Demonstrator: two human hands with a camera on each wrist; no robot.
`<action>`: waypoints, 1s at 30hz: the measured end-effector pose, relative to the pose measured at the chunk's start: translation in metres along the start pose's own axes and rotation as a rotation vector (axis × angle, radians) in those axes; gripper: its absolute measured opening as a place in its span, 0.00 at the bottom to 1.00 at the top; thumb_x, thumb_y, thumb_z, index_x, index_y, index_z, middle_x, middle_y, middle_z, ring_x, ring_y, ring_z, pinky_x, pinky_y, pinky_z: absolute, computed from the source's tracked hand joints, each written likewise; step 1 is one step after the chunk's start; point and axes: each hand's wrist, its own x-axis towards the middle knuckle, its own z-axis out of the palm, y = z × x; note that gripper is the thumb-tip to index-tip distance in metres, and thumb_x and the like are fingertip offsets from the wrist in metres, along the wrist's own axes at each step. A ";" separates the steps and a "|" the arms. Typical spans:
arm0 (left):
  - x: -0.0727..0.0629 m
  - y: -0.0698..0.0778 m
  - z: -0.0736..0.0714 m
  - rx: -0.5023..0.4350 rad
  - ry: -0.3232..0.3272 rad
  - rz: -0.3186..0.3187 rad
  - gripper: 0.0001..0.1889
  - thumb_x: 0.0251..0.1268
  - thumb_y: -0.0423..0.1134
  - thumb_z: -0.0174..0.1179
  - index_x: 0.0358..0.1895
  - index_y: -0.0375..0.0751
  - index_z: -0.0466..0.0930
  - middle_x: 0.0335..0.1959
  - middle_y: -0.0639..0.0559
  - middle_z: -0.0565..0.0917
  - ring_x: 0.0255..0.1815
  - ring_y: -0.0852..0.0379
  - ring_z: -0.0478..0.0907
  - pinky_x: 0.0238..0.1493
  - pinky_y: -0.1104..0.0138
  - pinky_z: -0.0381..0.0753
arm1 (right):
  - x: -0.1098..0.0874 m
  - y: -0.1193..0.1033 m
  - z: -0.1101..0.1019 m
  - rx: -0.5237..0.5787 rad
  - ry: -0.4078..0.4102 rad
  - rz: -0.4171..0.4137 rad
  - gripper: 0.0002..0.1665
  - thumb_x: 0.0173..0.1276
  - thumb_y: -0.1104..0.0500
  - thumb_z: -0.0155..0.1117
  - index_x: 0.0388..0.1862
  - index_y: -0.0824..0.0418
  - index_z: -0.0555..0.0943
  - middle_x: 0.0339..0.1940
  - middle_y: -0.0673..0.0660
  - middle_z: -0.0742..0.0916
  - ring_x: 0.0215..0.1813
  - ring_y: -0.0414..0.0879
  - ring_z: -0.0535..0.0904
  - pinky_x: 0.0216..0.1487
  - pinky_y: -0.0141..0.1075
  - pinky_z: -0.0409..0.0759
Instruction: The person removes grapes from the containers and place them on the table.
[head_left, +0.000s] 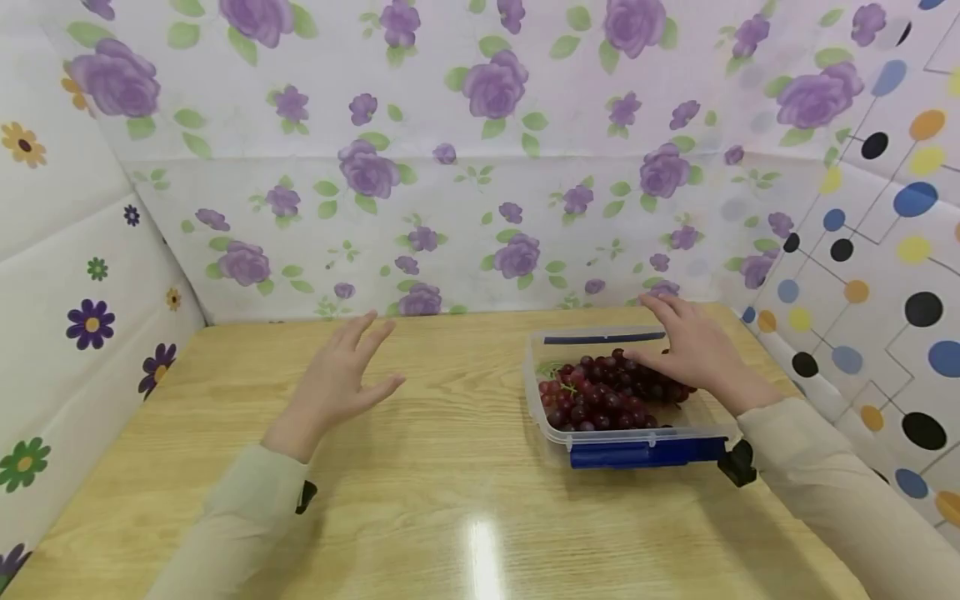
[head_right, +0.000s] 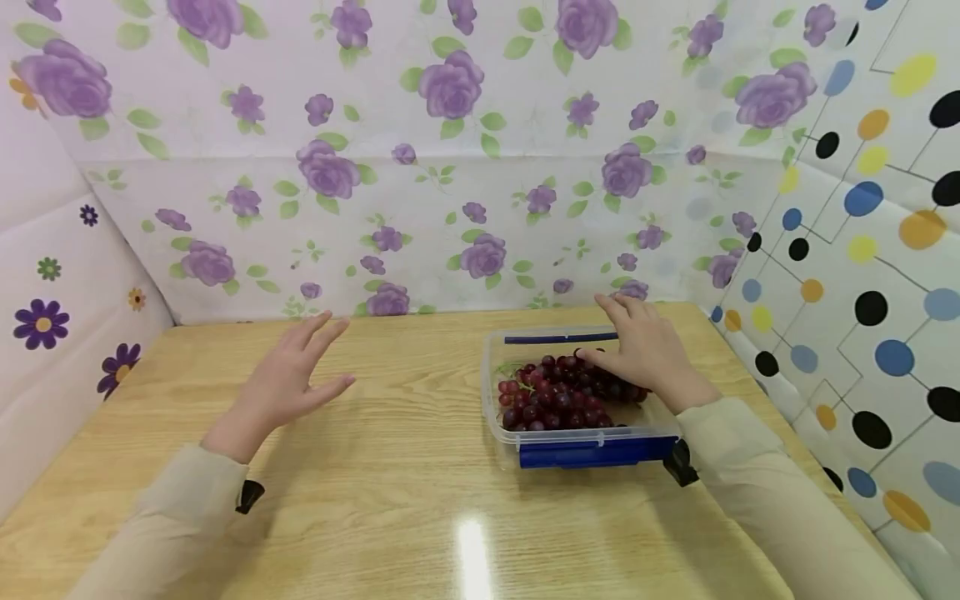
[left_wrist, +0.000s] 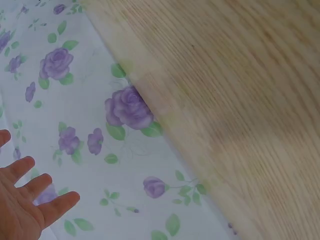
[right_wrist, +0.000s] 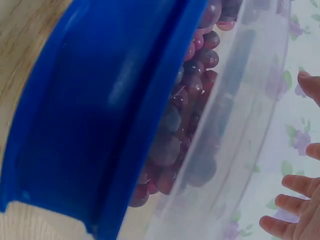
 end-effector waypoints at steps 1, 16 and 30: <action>0.000 0.001 0.000 0.000 0.008 0.004 0.39 0.56 0.51 0.66 0.70 0.41 0.62 0.69 0.33 0.62 0.68 0.31 0.60 0.59 0.38 0.68 | 0.001 0.000 0.000 0.006 -0.006 0.003 0.50 0.62 0.36 0.61 0.73 0.64 0.59 0.68 0.72 0.67 0.64 0.72 0.64 0.55 0.66 0.68; 0.018 0.007 0.000 0.011 0.142 0.166 0.38 0.66 0.66 0.47 0.68 0.39 0.65 0.66 0.33 0.67 0.64 0.34 0.66 0.60 0.43 0.68 | -0.002 0.011 -0.012 0.064 -0.034 0.078 0.53 0.61 0.35 0.62 0.74 0.64 0.57 0.64 0.77 0.70 0.60 0.73 0.68 0.55 0.65 0.69; 0.035 0.030 0.005 -0.015 0.143 0.229 0.36 0.62 0.61 0.55 0.67 0.41 0.66 0.65 0.34 0.68 0.64 0.36 0.67 0.60 0.45 0.70 | -0.004 0.023 -0.019 0.202 -0.091 0.143 0.49 0.69 0.39 0.55 0.76 0.66 0.50 0.68 0.77 0.65 0.64 0.73 0.63 0.58 0.67 0.64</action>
